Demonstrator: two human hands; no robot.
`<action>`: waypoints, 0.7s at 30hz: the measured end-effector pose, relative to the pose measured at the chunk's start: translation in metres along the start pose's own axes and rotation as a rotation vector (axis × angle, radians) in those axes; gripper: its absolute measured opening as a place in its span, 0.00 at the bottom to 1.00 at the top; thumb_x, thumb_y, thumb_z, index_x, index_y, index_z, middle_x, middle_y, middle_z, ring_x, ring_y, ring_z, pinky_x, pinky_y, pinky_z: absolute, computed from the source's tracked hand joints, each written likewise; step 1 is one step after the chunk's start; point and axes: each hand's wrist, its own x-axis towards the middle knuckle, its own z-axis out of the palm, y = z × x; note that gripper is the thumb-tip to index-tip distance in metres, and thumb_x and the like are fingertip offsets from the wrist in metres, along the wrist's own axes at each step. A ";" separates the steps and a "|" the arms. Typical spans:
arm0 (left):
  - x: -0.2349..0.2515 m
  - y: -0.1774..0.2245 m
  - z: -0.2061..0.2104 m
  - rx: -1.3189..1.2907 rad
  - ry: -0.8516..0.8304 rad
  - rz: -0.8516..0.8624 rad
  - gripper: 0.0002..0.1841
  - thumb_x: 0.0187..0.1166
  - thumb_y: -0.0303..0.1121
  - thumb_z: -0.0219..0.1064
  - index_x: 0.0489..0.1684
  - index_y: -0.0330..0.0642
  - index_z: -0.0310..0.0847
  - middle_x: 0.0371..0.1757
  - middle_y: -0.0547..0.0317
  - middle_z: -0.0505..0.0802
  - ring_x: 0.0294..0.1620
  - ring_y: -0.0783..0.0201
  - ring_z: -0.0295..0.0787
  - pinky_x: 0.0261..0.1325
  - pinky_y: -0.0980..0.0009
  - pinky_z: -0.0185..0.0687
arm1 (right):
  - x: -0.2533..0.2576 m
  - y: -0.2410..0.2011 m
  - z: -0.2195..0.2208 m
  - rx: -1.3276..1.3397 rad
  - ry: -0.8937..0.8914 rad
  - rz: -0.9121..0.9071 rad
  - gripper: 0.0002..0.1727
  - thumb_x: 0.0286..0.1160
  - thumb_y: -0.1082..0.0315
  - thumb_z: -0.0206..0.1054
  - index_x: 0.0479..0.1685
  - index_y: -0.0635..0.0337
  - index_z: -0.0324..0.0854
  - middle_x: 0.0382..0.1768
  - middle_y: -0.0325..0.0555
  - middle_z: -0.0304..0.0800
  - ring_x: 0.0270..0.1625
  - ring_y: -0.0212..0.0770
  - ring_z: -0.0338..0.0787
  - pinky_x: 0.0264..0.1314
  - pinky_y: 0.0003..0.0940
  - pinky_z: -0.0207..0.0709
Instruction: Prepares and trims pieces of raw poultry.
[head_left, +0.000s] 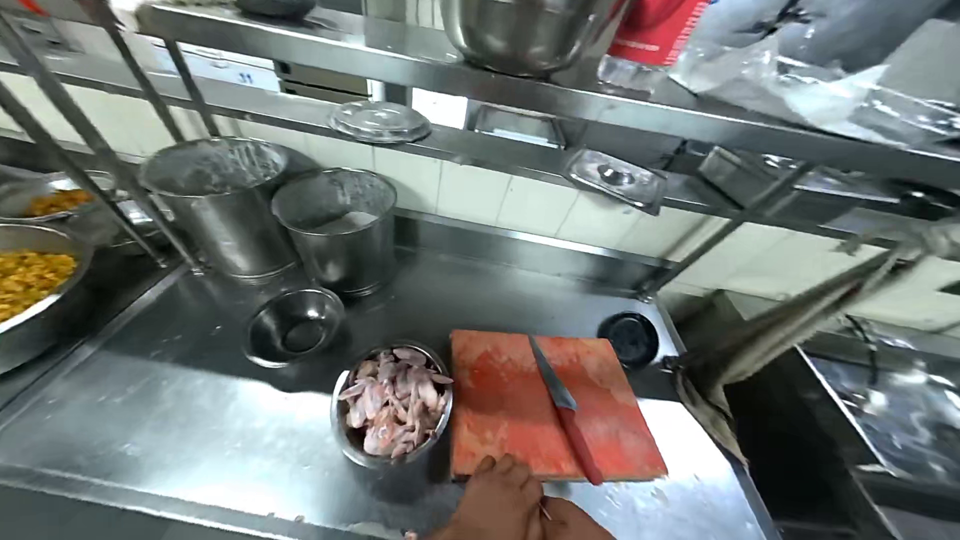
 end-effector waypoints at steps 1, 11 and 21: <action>-0.003 -0.004 -0.003 -0.017 -0.062 -0.005 0.20 0.86 0.47 0.51 0.51 0.47 0.87 0.54 0.53 0.92 0.64 0.49 0.87 0.60 0.46 0.83 | -0.006 -0.008 -0.002 -0.090 -0.019 -0.053 0.20 0.88 0.59 0.53 0.52 0.67 0.84 0.36 0.52 0.85 0.38 0.45 0.83 0.44 0.48 0.77; 0.016 0.002 -0.031 -0.962 0.383 -0.334 0.33 0.90 0.53 0.38 0.11 0.49 0.75 0.14 0.68 0.79 0.19 0.70 0.78 0.27 0.65 0.77 | -0.017 -0.049 0.003 0.097 0.323 -0.363 0.29 0.93 0.49 0.47 0.32 0.61 0.83 0.22 0.42 0.80 0.25 0.38 0.80 0.32 0.42 0.77; 0.018 -0.009 -0.048 -0.796 0.168 -0.262 0.37 0.64 0.73 0.69 0.42 0.43 0.83 0.43 0.57 0.85 0.43 0.64 0.83 0.48 0.60 0.83 | -0.020 -0.051 0.005 0.938 0.069 -0.337 0.13 0.88 0.67 0.46 0.49 0.52 0.78 0.26 0.33 0.82 0.25 0.28 0.79 0.29 0.26 0.77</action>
